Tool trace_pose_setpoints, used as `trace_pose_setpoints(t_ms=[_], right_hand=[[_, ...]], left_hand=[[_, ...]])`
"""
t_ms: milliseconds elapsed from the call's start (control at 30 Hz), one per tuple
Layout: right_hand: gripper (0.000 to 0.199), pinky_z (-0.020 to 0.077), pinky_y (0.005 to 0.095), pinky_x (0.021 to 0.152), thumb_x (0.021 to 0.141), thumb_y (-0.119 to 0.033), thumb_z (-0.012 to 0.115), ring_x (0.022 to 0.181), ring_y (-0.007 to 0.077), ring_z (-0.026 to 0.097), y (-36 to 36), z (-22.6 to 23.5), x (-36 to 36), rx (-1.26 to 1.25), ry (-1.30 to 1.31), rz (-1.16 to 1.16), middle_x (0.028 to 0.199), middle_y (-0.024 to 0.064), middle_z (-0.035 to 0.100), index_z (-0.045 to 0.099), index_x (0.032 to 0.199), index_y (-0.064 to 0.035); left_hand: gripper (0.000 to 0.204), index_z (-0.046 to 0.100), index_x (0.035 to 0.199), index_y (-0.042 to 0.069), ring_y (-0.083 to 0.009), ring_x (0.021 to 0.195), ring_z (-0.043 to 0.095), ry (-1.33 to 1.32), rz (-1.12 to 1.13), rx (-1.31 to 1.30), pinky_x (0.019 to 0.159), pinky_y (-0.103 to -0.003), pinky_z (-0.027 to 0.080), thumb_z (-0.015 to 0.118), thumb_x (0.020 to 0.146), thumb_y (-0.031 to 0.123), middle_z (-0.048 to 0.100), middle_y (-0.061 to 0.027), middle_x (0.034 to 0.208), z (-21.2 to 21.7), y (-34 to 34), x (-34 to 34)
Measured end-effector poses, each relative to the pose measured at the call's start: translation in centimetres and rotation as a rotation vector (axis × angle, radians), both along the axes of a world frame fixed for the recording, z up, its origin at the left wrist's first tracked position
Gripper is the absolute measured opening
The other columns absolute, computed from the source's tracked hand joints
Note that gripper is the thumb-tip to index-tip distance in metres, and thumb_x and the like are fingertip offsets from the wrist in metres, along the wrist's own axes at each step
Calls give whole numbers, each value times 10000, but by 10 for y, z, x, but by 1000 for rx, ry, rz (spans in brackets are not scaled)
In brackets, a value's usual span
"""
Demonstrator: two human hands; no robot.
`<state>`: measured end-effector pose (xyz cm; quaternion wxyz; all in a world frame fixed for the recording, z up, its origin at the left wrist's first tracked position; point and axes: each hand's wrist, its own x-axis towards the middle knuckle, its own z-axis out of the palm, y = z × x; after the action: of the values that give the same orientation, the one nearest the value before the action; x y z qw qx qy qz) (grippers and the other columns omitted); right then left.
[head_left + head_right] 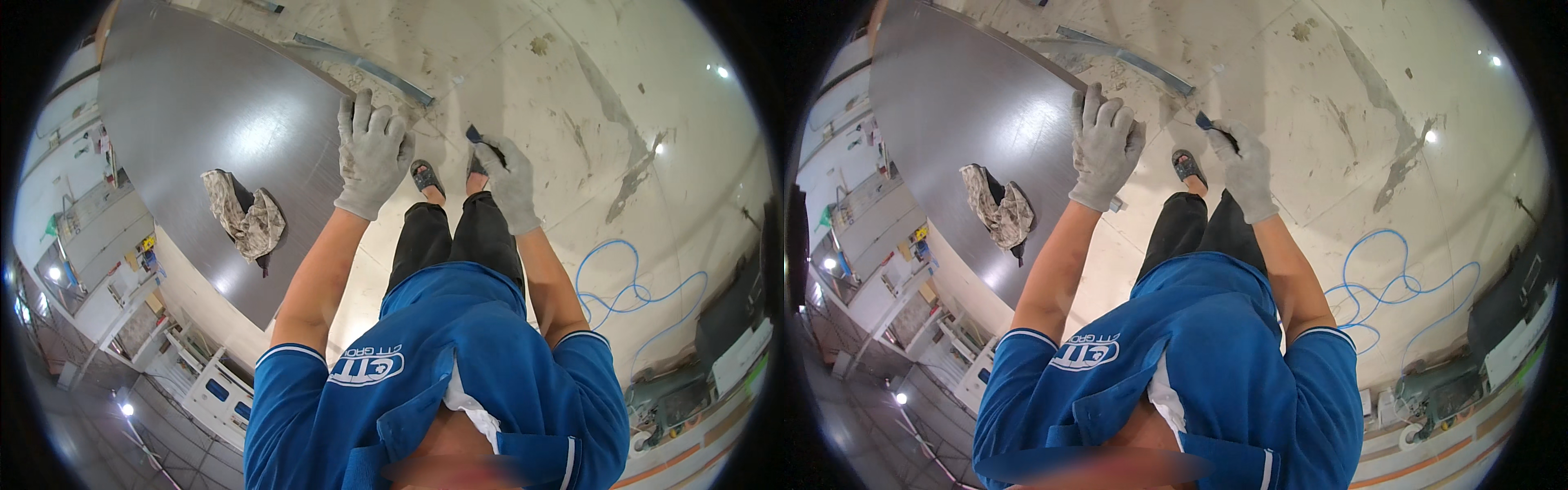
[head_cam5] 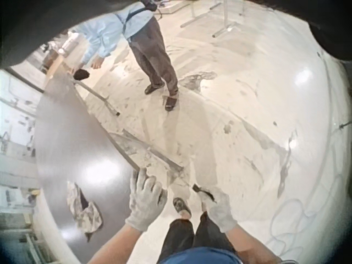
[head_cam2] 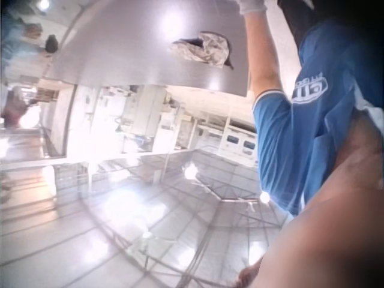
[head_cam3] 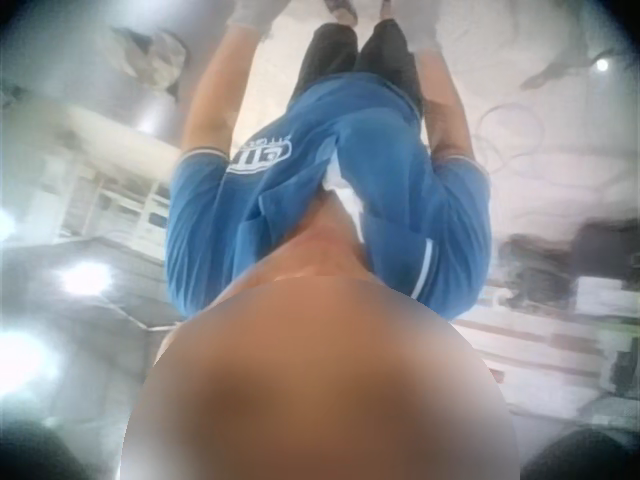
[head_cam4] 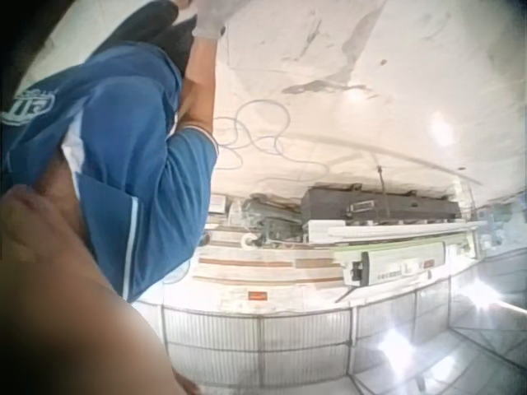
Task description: The person wipes a large flat panel with a cloth and uses a scraper to remove residue. They repeatedly wipe and scrape the surface, moving around the panel to cover different areas.
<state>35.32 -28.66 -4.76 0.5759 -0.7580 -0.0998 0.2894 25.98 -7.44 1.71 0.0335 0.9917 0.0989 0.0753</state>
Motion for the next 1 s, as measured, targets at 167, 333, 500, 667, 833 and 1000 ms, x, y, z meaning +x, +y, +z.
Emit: trace_pose_setpoints(t_ms=[167,333,500,667,833,1000], right_hand=[[255,521,279,728,979,-178,691,798,138,646,38,10,-17,152,250,80,909,81,712,692,1122,33],[215,526,270,713,988,-130,670,807,122,647,64,14,-27,262,317,193,912,63,708,678,1113,45],[186,520,260,668,979,-128,686,743,98,639,66,1,-33,183,349,-4,846,60,697,689,1091,20],[158,515,267,638,966,-134,700,680,104,625,74,1,-37,130,425,5,824,77,697,694,1023,14],[130,510,304,625,933,-105,715,662,143,625,78,23,-44,101,-343,55,780,80,680,688,986,11],[142,503,330,627,917,-106,727,679,172,637,82,40,-49,167,-197,6,752,98,658,679,1010,-9]], left_hand=[[248,648,1114,57,-436,1274,516,-78,-17,-95,1164,-617,326,689,903,180,620,-171,1059,-5,4,2],[374,622,1275,59,-459,1361,456,-251,247,-313,1201,-573,289,631,998,309,568,-219,1370,-1,24,-18],[530,527,1456,94,-459,1413,406,-134,286,-118,1210,-589,254,535,1033,414,506,-212,1485,-1,28,-36],[539,509,1480,102,-456,1430,391,-84,295,-91,1224,-587,220,492,1046,422,498,-190,1518,-4,27,-34],[543,502,1492,108,-456,1431,388,-89,280,-63,1229,-583,210,465,1053,425,498,-182,1525,-3,29,-31],[569,496,1492,103,-448,1440,374,-33,298,-73,1229,-583,204,507,1030,435,478,-182,1538,0,26,-30]])
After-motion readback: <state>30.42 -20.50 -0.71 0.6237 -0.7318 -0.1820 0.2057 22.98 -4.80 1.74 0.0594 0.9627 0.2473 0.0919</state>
